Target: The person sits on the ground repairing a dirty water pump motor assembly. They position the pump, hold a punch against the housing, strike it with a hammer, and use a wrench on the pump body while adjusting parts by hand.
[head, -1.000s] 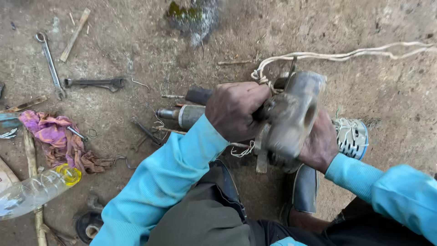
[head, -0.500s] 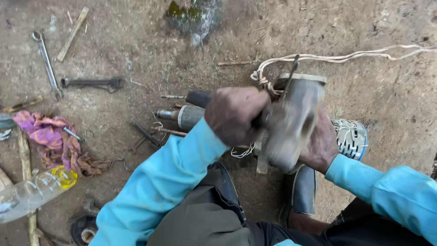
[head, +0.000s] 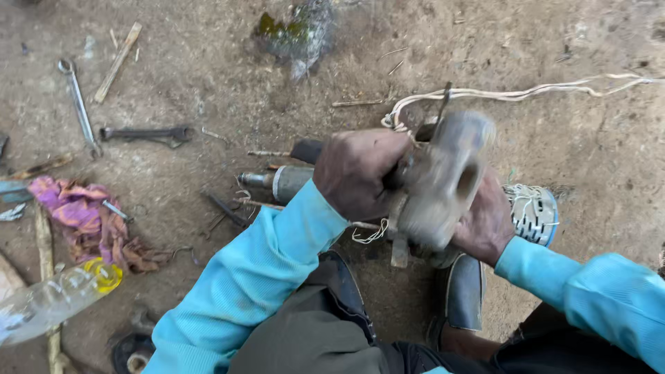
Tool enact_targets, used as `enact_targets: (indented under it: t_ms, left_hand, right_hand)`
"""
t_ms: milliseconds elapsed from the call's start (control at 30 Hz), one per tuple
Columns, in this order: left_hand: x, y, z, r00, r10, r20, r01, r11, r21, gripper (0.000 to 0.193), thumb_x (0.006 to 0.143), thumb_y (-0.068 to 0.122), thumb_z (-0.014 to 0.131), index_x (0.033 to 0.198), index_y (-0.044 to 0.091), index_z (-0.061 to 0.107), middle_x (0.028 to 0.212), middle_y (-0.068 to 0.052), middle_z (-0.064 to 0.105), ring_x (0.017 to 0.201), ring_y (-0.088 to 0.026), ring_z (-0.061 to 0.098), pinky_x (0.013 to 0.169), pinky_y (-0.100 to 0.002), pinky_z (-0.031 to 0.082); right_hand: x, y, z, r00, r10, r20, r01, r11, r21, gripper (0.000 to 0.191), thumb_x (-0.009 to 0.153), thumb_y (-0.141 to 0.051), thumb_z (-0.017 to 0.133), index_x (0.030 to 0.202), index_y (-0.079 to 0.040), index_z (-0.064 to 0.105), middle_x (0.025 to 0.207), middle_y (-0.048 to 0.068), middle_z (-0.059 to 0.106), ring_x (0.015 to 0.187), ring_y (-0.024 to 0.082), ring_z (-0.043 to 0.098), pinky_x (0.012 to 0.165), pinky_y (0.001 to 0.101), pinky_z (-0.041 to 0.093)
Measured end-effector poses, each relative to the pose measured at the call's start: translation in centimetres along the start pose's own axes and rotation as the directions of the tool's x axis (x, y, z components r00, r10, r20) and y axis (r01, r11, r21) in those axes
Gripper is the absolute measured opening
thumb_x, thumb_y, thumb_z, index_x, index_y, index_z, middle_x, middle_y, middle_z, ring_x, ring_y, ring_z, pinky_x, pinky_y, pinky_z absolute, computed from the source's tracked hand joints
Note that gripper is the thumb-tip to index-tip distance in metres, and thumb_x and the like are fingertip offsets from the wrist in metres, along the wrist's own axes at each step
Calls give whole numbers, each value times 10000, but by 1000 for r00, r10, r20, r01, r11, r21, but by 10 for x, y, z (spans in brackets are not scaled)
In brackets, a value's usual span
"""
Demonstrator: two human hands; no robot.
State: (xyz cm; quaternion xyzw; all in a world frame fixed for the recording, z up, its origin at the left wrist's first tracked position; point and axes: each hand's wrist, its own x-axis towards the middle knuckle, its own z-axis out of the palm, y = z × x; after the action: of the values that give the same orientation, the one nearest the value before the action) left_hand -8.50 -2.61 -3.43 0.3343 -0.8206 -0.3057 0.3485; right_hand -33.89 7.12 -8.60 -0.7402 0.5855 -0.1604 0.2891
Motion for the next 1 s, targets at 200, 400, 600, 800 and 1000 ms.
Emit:
enact_targets:
  t_ms: [200,400,600,800,1000]
  left_hand:
    - [40,-36,26,888,-439,139,409,891,196,221,813,329,761,866,121,713,742,-141,729,708,-379,719,644,-487,558]
    - [26,2,1,992,-117,-46,108,980,-166,380,796,189,664,1144,36,681,919,-201,729,794,-408,717,702,-475,583]
    - [51,-24,18,807,-525,269,478,849,224,182,716,219,762,860,107,752,787,-176,732,761,-378,712,702,-504,556]
    - [48,-23,19,931,-343,129,356,930,-96,210,795,221,741,971,107,728,781,-162,744,722,-319,760,701,-450,607]
    - [38,-23,23,971,-218,98,229,967,-110,264,810,310,811,983,117,758,776,-188,741,715,-344,754,693,-472,592]
  right_hand:
    - [9,-1,-1,998,29,-52,-26,998,58,1090,745,-575,814,1537,45,395,1483,295,467,1374,454,478,1147,539,404]
    - [-2,1,1,1000,5,-24,-5,1000,19,983,754,-531,850,1483,6,466,1474,253,513,1394,430,514,1170,512,423]
    - [5,-1,0,996,26,-80,-24,999,31,1025,730,-482,838,1511,37,426,1495,280,465,1384,443,480,1139,514,423]
    - [5,-6,-2,997,-20,-73,18,999,-28,1062,728,-543,821,1511,54,423,1465,283,468,1367,457,473,1136,543,398]
    - [6,-6,-3,983,183,7,-183,983,-25,1008,703,-582,831,1422,25,471,1431,257,498,1361,436,496,1157,516,422]
